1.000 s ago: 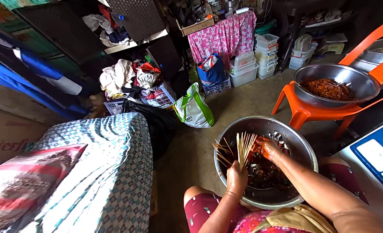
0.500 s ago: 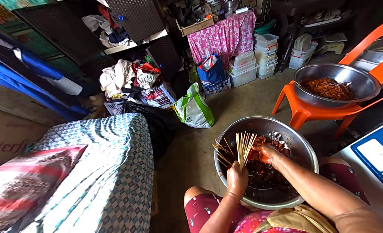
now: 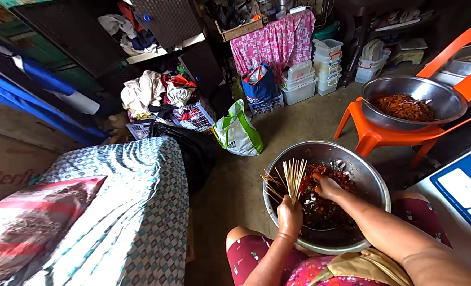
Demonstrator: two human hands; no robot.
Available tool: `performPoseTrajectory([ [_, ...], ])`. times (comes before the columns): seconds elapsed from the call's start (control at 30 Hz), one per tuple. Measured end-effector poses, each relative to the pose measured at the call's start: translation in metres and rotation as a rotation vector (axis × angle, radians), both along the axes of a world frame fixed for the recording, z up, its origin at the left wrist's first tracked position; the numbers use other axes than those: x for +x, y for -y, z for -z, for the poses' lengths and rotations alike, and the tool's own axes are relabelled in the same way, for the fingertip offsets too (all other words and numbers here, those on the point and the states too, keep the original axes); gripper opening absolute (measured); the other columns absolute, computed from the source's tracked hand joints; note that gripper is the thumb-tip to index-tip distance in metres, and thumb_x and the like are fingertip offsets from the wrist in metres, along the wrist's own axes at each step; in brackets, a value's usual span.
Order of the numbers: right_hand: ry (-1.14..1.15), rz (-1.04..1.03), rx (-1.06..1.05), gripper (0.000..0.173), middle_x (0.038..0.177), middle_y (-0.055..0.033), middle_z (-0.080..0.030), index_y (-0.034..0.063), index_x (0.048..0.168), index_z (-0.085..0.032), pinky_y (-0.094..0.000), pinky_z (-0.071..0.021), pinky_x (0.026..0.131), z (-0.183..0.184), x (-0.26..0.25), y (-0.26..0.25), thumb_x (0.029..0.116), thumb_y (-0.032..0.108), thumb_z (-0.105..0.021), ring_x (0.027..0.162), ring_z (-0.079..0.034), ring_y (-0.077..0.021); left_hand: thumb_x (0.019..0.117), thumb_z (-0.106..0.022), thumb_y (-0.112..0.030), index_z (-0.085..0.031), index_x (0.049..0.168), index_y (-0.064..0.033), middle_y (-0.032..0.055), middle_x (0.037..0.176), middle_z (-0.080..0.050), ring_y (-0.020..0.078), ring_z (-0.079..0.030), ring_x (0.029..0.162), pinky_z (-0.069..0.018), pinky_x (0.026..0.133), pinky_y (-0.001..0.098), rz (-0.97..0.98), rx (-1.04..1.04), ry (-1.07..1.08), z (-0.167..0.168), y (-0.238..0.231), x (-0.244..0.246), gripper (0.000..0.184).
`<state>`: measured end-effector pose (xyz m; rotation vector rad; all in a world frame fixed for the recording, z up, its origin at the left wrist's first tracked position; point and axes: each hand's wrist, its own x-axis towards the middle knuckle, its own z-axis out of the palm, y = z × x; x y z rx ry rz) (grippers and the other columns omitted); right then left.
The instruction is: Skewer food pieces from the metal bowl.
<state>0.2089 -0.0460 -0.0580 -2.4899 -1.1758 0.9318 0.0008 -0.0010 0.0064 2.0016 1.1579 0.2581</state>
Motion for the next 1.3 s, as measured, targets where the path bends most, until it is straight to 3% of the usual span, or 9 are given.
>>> performPoseTrajectory([
  [0.23,-0.029,-0.1,-0.214,0.042,0.134,-0.0277,-0.06,-0.0061,0.13,-0.06,-0.062,-0.0469,0.104,-0.002,-0.016,-0.004,0.0917,0.01,-0.068,0.128,-0.057,-0.0425,0.099,-0.061,-0.016,-0.064,0.104,0.0004,0.0135,0.083,-0.066,0.0267,-0.067,0.079,-0.055,0.077,0.0466,0.003,-0.001,0.009,0.003,0.0,-0.001,0.017],
  [0.33,0.065,-0.03,-0.047,0.05,0.142,-0.0276,-0.054,-0.0019,0.14,-0.054,-0.0605,-0.0459,0.107,-0.009,-0.013,0.0,0.0977,0.021,-0.065,0.133,-0.054,-0.0434,0.0991,-0.061,-0.016,-0.064,0.104,0.0004,0.0135,0.083,-0.066,0.0262,-0.067,0.079,-0.0549,0.077,0.0464,0.011,0.0,0.013,0.003,0.0,0.0,0.017],
  [0.43,0.139,-0.019,-0.037,0.067,0.156,-0.0294,-0.036,-0.0004,0.152,-0.042,-0.0606,-0.045,0.108,-0.008,-0.008,-0.002,0.0915,0.007,-0.068,0.141,-0.041,-0.0475,0.0989,-0.061,-0.015,-0.064,0.105,0.001,0.0143,0.085,-0.067,0.0271,-0.068,0.081,-0.0554,0.078,0.0468,0.022,0.0,0.006,0.003,0.0,0.0,0.018],
  [0.57,0.124,-0.075,-0.225,0.043,0.141,-0.025,-0.056,0.0005,0.139,-0.054,-0.0614,-0.0482,0.103,-0.015,-0.016,-0.004,0.0966,0.01,-0.059,0.132,-0.055,-0.0419,0.0992,-0.061,-0.016,-0.064,0.104,0.0003,0.0134,0.084,-0.066,0.0266,-0.067,0.079,-0.0549,0.077,0.0464,0.025,0.003,-0.001,0.003,0.0,0.0,0.017],
  [0.83,0.003,-0.02,-0.07,0.039,0.132,-0.0275,-0.061,-0.0052,0.13,-0.059,-0.0602,-0.0454,0.107,-0.014,-0.01,-0.001,0.0957,0.013,-0.063,0.128,-0.057,-0.0425,0.0985,-0.062,-0.016,-0.064,0.104,0.0002,0.0138,0.084,-0.066,0.0267,-0.067,0.08,-0.0551,0.078,0.0469,0.025,-0.01,0.007,0.005,-0.001,0.001,0.017],
  [0.9,-0.13,0.139,0.115,0.038,0.131,-0.0288,-0.061,-0.0066,0.131,-0.057,-0.0566,-0.0458,0.107,-0.013,-0.005,-0.002,0.0969,0.008,-0.061,0.125,-0.059,-0.0402,0.0977,-0.063,-0.016,-0.065,0.103,0.001,0.0143,0.084,-0.066,0.0271,-0.067,0.079,-0.0549,0.077,0.0473,0.033,-0.001,0.02,0.005,-0.001,0.0,0.018],
  [1.0,-0.542,0.508,0.421,0.036,0.117,-0.0252,-0.062,-0.0077,0.135,-0.051,-0.0444,-0.0605,0.08,-0.01,-0.003,-0.002,0.0983,-0.005,-0.052,0.089,-0.069,-0.0293,0.097,-0.063,-0.015,-0.064,0.103,0.0009,0.0143,0.084,-0.066,0.0271,-0.067,0.08,-0.0548,0.078,0.0472,0.055,-0.013,0.015,0.005,-0.001,-0.001,0.017],
  [1.07,-0.823,0.705,0.565,0.036,0.103,-0.0186,-0.063,-0.0057,0.134,-0.05,-0.0388,-0.0594,0.07,-0.014,-0.002,-0.002,0.0986,-0.009,-0.049,0.075,-0.066,-0.0228,0.0965,-0.063,-0.015,-0.064,0.102,0.0005,0.0142,0.084,-0.066,0.027,-0.067,0.08,-0.0545,0.077,0.0474,0.068,-0.023,0.014,0.005,-0.001,-0.001,0.016],
  [1.3,-1.129,0.798,0.748,0.025,0.095,-0.0091,-0.062,-0.0013,0.13,-0.049,-0.0338,-0.0586,0.074,-0.016,0.013,-0.004,0.1059,0.004,-0.049,0.078,-0.065,-0.0167,0.0962,-0.063,-0.015,-0.064,0.101,0.0007,0.0136,0.082,-0.066,0.0267,-0.067,0.079,-0.0543,0.076,0.0469,0.08,-0.004,0.02,0.003,-0.001,0.0,0.016],
])
